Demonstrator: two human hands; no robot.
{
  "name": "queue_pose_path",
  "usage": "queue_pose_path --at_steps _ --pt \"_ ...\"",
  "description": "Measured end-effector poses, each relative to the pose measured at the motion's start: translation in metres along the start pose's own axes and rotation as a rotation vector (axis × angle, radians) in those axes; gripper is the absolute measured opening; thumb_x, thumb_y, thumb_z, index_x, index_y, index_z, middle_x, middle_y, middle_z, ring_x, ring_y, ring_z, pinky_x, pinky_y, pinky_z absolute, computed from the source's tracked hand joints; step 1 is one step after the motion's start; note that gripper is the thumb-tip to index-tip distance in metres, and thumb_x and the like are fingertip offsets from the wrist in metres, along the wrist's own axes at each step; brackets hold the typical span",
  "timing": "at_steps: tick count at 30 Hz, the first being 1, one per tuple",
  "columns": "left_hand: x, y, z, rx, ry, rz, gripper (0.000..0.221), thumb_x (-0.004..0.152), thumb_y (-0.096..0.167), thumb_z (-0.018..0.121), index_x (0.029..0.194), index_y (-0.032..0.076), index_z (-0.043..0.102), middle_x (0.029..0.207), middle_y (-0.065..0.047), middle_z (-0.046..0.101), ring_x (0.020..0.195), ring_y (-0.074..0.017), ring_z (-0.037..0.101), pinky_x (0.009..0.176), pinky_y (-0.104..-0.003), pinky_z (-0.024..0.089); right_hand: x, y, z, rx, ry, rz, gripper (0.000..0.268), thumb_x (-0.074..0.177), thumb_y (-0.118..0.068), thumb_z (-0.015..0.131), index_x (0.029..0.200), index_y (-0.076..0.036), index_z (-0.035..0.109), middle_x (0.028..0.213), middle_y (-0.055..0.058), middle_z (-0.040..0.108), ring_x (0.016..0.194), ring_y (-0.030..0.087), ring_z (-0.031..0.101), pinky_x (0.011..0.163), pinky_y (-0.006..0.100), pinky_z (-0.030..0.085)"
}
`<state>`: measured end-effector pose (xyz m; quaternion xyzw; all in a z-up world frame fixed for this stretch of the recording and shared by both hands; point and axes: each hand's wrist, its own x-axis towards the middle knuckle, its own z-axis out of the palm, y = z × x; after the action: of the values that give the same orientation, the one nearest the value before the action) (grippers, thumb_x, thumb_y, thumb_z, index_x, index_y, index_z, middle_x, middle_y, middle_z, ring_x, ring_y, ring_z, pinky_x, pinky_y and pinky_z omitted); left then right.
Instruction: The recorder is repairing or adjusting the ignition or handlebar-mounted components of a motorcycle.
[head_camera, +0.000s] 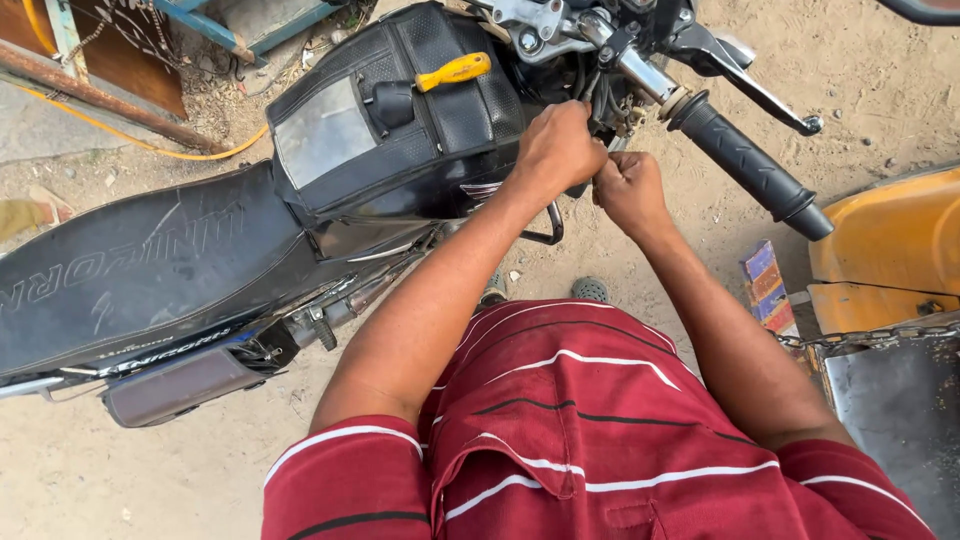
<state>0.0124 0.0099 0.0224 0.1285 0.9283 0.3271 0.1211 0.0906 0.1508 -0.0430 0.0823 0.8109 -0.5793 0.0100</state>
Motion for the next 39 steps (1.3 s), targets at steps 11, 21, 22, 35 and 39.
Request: queue_pose_path --at_steps 11,21,22,35,39 --pt "0.005 -0.003 0.011 -0.065 0.151 0.087 0.051 0.061 0.012 0.073 0.111 0.0 0.072 0.099 -0.025 0.072 0.096 -0.0417 0.07 0.081 -0.048 0.054 0.0 -0.007 -0.005 -0.006 -0.015 -0.032 0.033 0.095 -0.007 0.052 0.064 -0.002 0.06 0.056 0.001 0.057 0.05 0.007 0.05 0.045 0.029 0.04" --pt "0.001 -0.004 0.001 -0.054 -0.013 0.036 0.044 0.072 0.012 0.07 0.115 0.0 0.07 0.09 -0.021 0.076 0.088 -0.0323 0.076 0.087 -0.041 0.058 -0.01 -0.014 -0.013 -0.176 -0.044 -0.082 0.032 0.095 -0.011 0.053 0.067 0.002 0.063 0.056 0.008 0.056 0.051 0.014 0.052 0.047 0.034 0.041" --pt "0.0 -0.003 -0.003 -0.106 -0.019 0.052 0.04 0.073 0.014 0.071 0.111 0.001 0.072 0.09 -0.021 0.076 0.09 -0.0332 0.075 0.087 -0.041 0.057 -0.004 -0.01 -0.015 -0.035 -0.113 -0.009 0.032 0.096 -0.014 0.049 0.072 0.001 0.064 0.061 0.007 0.06 0.056 0.014 0.057 0.053 0.033 0.046" --pt "0.017 -0.029 -0.022 -0.946 -0.8 -0.038 0.04 0.09 0.016 0.075 0.123 0.0 0.061 0.096 -0.007 0.069 0.08 -0.0145 0.069 0.069 -0.031 0.061 -0.02 0.031 -0.067 0.303 -0.101 0.236 0.052 0.11 -0.036 0.038 0.088 0.001 0.068 0.07 0.009 0.065 0.063 0.016 0.061 0.062 0.032 0.05" --pt "0.02 -0.035 -0.021 -0.977 -0.841 -0.018 0.045 0.091 0.015 0.076 0.13 0.001 0.058 0.105 -0.007 0.071 0.089 -0.0141 0.07 0.075 -0.03 0.063 -0.029 0.041 -0.069 0.328 -0.095 0.229 0.049 0.111 -0.035 0.042 0.09 0.001 0.067 0.07 0.009 0.064 0.063 0.016 0.059 0.062 0.031 0.05"
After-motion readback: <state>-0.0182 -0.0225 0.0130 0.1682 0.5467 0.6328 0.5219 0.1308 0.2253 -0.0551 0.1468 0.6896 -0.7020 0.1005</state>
